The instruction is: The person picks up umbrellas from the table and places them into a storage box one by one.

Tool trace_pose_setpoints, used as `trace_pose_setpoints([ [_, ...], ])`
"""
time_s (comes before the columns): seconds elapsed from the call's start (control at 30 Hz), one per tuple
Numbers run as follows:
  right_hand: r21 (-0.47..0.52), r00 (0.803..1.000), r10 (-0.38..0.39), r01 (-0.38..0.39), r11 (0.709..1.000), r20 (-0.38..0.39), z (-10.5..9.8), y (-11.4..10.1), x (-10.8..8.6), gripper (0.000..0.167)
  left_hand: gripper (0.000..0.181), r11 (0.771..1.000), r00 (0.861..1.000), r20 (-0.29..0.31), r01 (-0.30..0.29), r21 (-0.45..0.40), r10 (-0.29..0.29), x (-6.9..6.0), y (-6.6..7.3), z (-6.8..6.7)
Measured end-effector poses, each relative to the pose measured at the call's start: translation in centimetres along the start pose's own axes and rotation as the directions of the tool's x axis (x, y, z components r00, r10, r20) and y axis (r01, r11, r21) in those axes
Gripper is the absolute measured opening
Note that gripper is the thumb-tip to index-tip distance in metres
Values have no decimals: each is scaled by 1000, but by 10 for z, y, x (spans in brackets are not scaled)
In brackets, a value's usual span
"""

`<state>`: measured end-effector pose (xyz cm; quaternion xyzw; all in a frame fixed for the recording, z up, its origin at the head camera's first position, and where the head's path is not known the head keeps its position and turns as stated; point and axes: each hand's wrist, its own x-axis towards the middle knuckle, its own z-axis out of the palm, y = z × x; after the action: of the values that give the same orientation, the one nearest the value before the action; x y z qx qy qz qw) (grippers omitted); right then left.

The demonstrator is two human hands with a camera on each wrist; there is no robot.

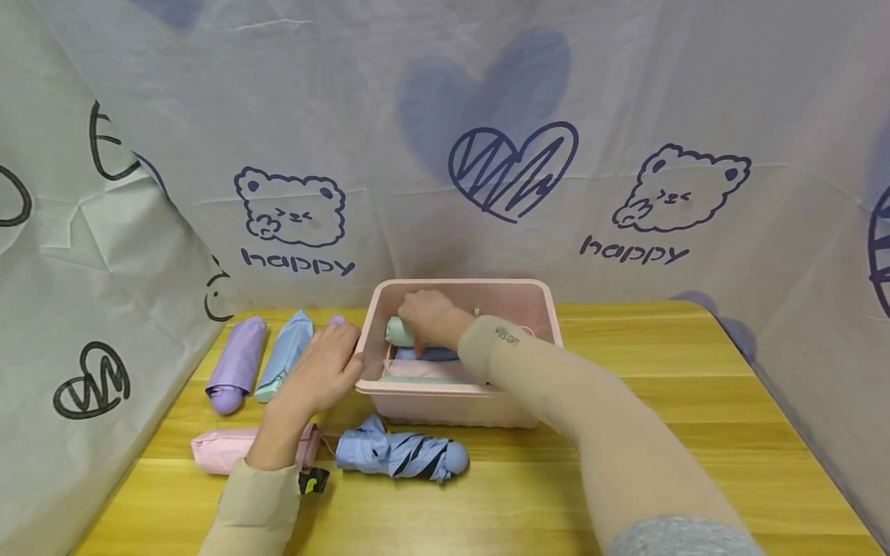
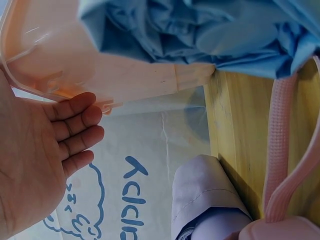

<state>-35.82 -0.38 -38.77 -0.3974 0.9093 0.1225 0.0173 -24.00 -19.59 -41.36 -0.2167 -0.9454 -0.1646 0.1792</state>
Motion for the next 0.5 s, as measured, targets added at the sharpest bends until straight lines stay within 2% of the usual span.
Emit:
trace_pose_setpoints([
  [0.27, 45, 998, 48, -50, 998, 34, -11, 2, -8, 59, 19, 1000, 1000, -1, 4, -8, -4, 1, 2, 0],
  [0.5, 91, 996, 69, -74, 993, 57, -24, 2, -16, 40, 17, 1000, 1000, -1, 7, -16, -7, 0, 0, 1],
])
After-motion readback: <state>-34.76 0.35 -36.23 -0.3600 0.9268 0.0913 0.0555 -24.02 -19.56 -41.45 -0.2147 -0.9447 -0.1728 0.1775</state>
